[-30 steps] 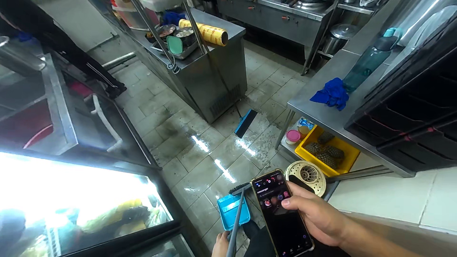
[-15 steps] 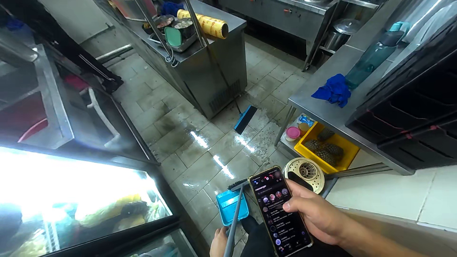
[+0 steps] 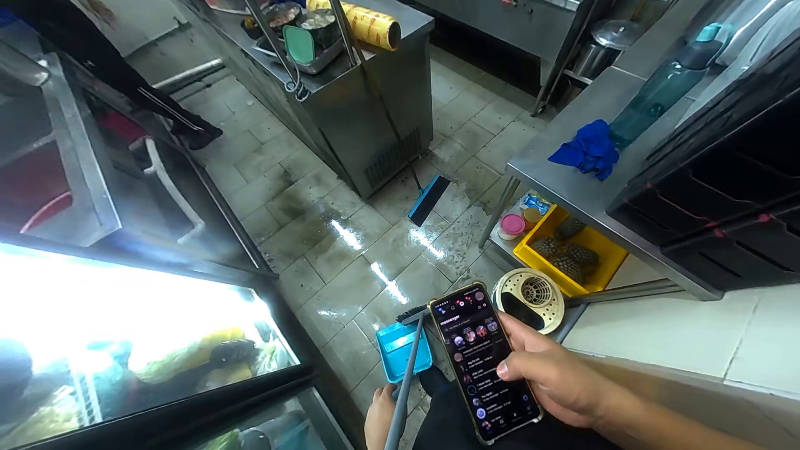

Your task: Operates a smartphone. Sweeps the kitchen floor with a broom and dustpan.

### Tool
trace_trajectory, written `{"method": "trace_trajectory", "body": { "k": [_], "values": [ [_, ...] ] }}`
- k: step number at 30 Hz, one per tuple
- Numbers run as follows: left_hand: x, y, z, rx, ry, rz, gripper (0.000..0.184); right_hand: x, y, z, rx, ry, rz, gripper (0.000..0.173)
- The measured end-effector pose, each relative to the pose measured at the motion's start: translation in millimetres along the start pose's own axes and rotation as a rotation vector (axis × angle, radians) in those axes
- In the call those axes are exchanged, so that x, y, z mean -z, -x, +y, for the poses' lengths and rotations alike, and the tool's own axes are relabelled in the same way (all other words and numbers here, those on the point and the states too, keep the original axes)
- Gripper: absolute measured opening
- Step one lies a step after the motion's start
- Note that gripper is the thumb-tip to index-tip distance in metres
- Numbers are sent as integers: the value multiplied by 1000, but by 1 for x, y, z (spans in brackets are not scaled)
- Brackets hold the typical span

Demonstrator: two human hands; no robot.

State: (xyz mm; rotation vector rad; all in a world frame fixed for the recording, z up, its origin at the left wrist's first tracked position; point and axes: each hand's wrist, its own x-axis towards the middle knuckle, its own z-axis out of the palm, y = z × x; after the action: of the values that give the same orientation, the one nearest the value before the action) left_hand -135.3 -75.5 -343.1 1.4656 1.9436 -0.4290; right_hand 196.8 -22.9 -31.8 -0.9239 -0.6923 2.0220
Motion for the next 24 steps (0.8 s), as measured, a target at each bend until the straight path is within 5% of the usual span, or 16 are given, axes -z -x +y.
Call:
{"method": "trace_trajectory", "body": {
  "k": [24],
  "values": [
    [5, -3, 3, -11, -19, 0, 33, 7, 5, 3, 17, 106, -129, 84]
  ]
}}
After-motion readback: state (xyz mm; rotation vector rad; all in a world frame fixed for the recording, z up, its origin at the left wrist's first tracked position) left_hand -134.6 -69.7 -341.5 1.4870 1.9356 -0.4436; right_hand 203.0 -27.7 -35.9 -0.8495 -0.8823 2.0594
